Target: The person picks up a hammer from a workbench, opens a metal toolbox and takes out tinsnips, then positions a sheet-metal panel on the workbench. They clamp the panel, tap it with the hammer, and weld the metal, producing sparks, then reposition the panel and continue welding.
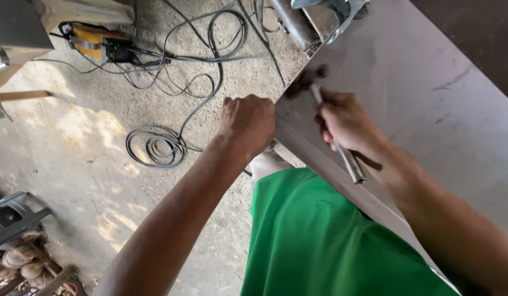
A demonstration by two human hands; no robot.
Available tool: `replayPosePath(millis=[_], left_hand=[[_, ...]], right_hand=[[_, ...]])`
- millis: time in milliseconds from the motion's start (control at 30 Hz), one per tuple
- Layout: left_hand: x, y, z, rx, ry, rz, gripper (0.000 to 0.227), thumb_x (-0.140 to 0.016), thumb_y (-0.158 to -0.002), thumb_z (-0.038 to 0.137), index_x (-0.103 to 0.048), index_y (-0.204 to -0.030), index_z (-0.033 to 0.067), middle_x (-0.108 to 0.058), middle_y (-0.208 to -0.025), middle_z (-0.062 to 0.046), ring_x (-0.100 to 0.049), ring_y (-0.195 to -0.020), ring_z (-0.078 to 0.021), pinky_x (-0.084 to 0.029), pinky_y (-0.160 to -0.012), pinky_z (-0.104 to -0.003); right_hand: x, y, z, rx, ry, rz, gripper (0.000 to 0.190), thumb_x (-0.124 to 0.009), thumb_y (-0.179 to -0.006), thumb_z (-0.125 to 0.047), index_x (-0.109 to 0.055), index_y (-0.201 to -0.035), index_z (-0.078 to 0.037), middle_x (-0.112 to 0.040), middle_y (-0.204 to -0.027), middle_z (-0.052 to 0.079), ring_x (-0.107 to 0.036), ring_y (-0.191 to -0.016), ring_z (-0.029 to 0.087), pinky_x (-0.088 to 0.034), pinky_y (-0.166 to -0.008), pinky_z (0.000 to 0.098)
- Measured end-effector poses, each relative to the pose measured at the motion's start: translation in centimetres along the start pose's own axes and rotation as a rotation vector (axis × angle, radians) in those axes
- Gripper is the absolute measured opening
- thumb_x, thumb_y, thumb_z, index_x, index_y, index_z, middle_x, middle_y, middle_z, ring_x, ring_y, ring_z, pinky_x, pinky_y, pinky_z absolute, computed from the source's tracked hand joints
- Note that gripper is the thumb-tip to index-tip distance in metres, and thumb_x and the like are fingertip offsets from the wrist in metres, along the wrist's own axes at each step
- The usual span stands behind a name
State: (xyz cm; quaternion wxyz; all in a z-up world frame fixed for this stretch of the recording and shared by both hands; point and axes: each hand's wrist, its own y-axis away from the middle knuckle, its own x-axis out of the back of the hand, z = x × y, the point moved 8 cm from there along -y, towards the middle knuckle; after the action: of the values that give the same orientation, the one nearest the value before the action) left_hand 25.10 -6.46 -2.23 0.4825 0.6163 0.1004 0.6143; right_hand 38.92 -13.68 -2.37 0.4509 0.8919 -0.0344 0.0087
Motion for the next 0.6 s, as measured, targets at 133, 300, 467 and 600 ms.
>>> replayPosePath(millis=[133,300,467,600], left_hand=[[-0.4,-0.2,-0.5,-0.014,-0.007,-0.002,0.033,-0.044,-0.088,0.005,-0.077,-0.085,0.0018,-0.075,-0.075,-0.014,-0.077,-0.088,-0.0407,-0.050,-0.097,-0.056],[-0.7,-0.7,-0.3,-0.029,0.030,0.025,0.033,-0.045,-0.090,0.004,-0.078,-0.083,0.0052,-0.074,-0.074,-0.014,-0.077,-0.089,-0.0396,-0.049,-0.100,-0.057],[-0.4,-0.7,-0.2,-0.005,-0.096,0.162,0.027,-0.053,-0.089,0.012,-0.079,-0.084,0.0116,-0.075,-0.075,-0.008,-0.077,-0.086,-0.0342,-0.051,-0.079,-0.049],[2.0,2.4,-0.2,-0.005,-0.041,-0.003,0.044,-0.042,-0.103,0.044,-0.067,-0.082,0.0148,-0.060,-0.069,-0.002,-0.047,-0.061,-0.0158,-0.044,-0.077,-0.042]], right_hand=[[-1.2,-0.3,0.6,-0.018,0.017,-0.089,0.048,-0.051,-0.095,-0.010,-0.056,-0.138,0.011,-0.052,-0.062,0.010,-0.053,-0.045,0.015,-0.046,-0.030,0.0301],[-1.4,-0.8,1.7,0.030,0.015,-0.058,0.048,-0.050,-0.096,-0.010,-0.052,-0.137,0.015,-0.051,-0.062,0.011,-0.054,-0.045,0.016,-0.046,-0.030,0.0314],[0.1,-0.4,3.2,-0.001,0.067,-0.122,0.052,-0.050,-0.098,-0.014,-0.049,-0.144,0.010,-0.045,-0.048,0.011,-0.046,-0.035,0.021,-0.038,-0.028,0.0314],[6.2,0.2,6.3,0.029,-0.145,-0.086,0.051,-0.052,-0.099,-0.006,-0.054,-0.149,0.001,-0.061,-0.087,0.021,-0.044,-0.050,0.022,-0.030,-0.039,0.0348]])
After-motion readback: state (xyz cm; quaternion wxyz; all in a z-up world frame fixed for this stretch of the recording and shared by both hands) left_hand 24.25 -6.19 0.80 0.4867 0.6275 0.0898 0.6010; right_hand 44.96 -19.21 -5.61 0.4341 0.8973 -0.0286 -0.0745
